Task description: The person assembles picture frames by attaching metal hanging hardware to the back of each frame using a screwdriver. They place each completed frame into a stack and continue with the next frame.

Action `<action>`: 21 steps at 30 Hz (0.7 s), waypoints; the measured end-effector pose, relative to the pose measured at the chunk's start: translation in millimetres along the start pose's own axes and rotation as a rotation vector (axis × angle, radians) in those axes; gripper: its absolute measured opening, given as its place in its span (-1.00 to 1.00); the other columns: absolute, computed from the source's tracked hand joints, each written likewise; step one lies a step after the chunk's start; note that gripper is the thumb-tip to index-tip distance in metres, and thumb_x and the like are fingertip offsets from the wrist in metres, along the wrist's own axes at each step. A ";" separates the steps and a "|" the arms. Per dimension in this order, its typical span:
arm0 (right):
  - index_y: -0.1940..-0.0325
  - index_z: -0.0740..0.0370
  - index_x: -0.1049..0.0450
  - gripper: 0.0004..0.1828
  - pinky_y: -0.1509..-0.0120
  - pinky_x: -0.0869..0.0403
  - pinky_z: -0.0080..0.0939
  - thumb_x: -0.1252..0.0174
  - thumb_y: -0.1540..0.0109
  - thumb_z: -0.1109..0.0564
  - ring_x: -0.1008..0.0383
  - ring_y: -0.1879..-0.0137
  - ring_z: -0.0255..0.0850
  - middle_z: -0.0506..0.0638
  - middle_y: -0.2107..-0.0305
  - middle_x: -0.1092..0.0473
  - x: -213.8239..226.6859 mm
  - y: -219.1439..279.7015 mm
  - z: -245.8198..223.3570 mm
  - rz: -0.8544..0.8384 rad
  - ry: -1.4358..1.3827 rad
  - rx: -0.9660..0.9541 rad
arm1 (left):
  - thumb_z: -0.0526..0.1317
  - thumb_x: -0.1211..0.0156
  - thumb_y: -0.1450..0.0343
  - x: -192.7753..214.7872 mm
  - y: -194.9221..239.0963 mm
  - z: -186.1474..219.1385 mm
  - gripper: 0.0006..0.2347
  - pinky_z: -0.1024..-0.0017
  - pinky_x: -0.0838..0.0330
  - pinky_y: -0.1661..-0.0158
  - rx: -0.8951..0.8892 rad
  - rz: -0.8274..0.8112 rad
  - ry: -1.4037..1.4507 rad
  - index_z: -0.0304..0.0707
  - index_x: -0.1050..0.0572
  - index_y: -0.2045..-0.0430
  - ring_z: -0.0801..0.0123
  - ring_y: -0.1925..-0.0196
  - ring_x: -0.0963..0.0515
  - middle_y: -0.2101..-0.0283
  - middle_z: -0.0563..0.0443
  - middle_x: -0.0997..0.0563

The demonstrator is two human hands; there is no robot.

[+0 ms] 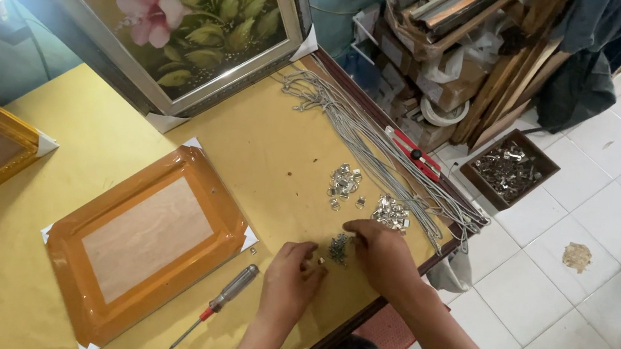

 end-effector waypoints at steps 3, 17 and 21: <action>0.16 0.31 -0.44 -0.64 -0.09 -0.41 -0.16 0.17 -0.05 0.39 -0.44 0.09 -0.05 0.14 0.20 -0.41 -7.4 -6.2 -11.3 -0.065 0.032 -0.062 | -0.36 -0.15 -0.13 -15.2 -9.7 -17.8 -0.78 0.47 -0.40 0.28 -0.101 0.106 0.034 -0.20 -0.50 0.38 0.32 0.37 -0.52 0.35 0.05 -0.53; 0.19 0.18 -0.43 -0.75 0.17 -0.44 -0.23 -0.02 -0.05 0.19 -0.47 0.24 -0.16 0.01 0.30 -0.44 -53.7 -33.1 -71.9 -0.143 -0.041 0.135 | -0.33 -0.11 -0.22 80.2 36.8 -31.0 -0.86 0.42 -0.34 0.29 -0.194 0.512 -0.001 -0.18 -0.49 0.40 0.29 0.27 -0.41 0.35 0.09 -0.52; -0.09 0.17 -0.25 -0.53 -0.14 -0.29 -0.18 0.06 -0.10 0.04 -0.33 -0.08 -0.09 0.09 0.06 -0.34 -68.9 -52.4 -113.4 -0.344 -0.078 -0.205 | -0.21 -0.10 -0.23 126.3 65.2 -73.0 -0.81 0.28 -0.21 0.04 0.251 0.822 -0.003 -0.08 -0.48 0.31 0.23 0.04 -0.31 0.20 0.06 -0.47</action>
Point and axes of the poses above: each hand's wrist, its own y-axis away from the middle knuckle, its own x-axis out of the back of the hand, z = x × y, the point moved 1 cm from there along -y, towards the middle knuckle
